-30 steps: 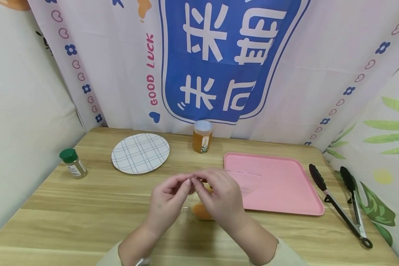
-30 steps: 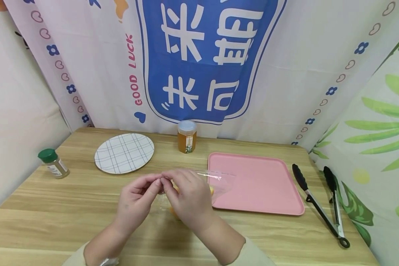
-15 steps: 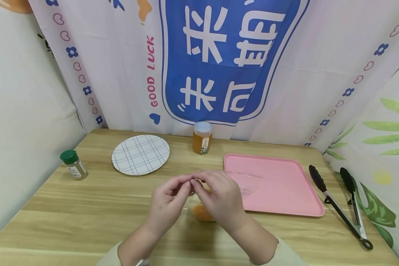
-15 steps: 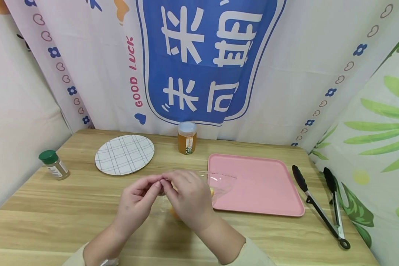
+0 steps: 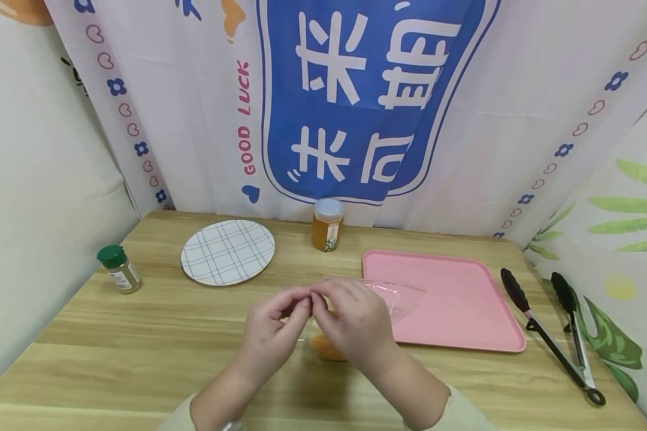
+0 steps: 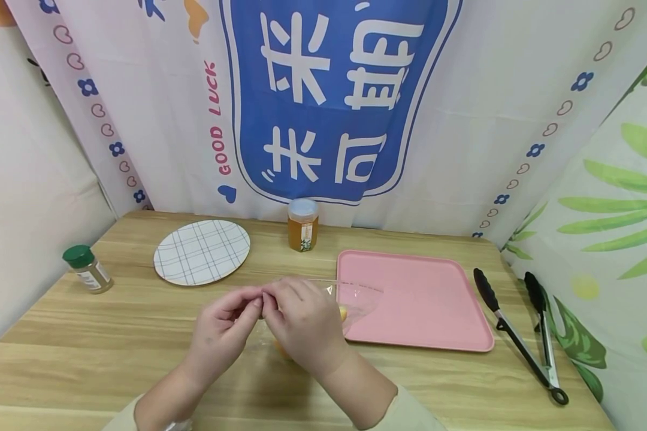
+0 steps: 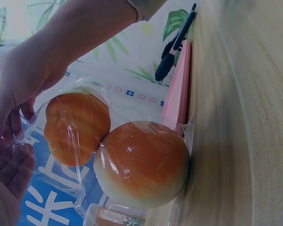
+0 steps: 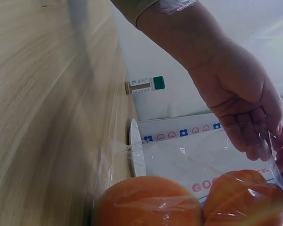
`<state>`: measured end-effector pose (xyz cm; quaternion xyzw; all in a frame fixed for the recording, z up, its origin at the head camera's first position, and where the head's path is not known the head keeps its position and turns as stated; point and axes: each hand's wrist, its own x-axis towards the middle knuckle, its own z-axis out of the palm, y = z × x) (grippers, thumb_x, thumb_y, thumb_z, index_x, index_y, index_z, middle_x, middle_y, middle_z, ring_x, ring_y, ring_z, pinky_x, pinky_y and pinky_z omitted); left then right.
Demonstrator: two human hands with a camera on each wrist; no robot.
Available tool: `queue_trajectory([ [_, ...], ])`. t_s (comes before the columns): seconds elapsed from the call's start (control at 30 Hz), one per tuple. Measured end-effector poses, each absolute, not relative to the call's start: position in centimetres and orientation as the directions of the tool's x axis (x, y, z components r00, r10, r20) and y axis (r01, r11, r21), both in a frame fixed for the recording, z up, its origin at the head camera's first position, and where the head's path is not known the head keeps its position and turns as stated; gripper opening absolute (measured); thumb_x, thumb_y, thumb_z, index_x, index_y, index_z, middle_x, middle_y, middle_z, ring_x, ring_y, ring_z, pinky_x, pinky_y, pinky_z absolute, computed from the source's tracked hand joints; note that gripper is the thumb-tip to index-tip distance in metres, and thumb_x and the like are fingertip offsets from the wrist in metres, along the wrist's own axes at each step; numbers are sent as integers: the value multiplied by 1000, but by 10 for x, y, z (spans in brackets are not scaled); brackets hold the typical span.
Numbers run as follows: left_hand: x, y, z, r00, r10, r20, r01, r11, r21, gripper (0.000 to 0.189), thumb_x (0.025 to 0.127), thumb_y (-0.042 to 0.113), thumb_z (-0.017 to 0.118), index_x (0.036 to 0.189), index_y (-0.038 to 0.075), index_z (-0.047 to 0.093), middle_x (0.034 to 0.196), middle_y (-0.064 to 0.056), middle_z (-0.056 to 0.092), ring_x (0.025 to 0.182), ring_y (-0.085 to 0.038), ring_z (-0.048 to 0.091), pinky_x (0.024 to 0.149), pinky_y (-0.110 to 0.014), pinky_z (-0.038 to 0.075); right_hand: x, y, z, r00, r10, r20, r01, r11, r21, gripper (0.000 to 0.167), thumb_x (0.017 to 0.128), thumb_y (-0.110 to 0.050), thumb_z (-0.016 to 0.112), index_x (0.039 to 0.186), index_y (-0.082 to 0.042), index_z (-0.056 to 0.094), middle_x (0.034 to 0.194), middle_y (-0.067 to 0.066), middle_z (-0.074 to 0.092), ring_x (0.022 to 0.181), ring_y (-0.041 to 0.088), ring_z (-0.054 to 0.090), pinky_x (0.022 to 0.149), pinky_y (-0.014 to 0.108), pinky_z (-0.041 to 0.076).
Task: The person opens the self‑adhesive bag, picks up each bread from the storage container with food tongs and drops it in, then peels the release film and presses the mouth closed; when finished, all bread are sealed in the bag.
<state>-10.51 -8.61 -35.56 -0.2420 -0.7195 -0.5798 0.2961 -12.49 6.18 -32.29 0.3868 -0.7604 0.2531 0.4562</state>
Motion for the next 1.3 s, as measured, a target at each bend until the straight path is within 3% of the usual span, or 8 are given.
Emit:
queue_trajectory([
  [0.13, -105, -86, -356, -708, 15, 706, 694, 195, 693, 17, 88, -14, 57, 93, -5, 70, 88, -16, 74, 79, 3, 65, 66, -17, 59, -125, 62, -323, -273, -365, 890, -807, 591, -6, 11, 78, -3, 68, 87, -9, 69, 78, -1, 72, 70, 14, 69, 65, 23, 60],
  [0.37, -103, -85, -356, -743, 19, 669, 661, 172, 730, 18, 89, -13, 57, 97, -5, 71, 92, -16, 75, 81, 2, 66, 68, -20, 61, -125, 63, -328, -357, -366, 859, -776, 629, -55, 5, 80, -5, 65, 84, -9, 66, 76, 0, 70, 68, 13, 67, 61, 23, 58],
  [0.7, -103, -85, -357, -790, 29, 613, 613, 90, 785, 17, 90, -13, 54, 100, -10, 68, 96, -24, 73, 85, 1, 68, 70, -26, 62, -127, 66, -331, -408, -335, 850, -783, 607, -137, 10, 75, 0, 61, 85, -5, 60, 72, 1, 66, 60, 10, 58, 51, 16, 47],
  [1.07, -104, -83, -355, -835, 12, 550, 550, 7, 835, 11, 93, -8, 57, 99, -13, 65, 94, -29, 70, 85, 0, 69, 72, -27, 63, -128, 69, -333, -441, -359, 822, -818, 539, -203, 4, 88, -8, 63, 91, -6, 65, 80, 1, 69, 71, 12, 63, 62, 19, 53],
  [1.3, -105, -82, -356, -819, 7, 574, 574, 7, 819, 11, 93, -10, 55, 98, -14, 64, 93, -30, 70, 85, 1, 69, 71, -27, 63, -129, 69, -332, -438, -355, 826, -835, 501, -228, 9, 86, -7, 67, 95, -5, 69, 84, 2, 73, 74, 13, 65, 62, 16, 52],
])
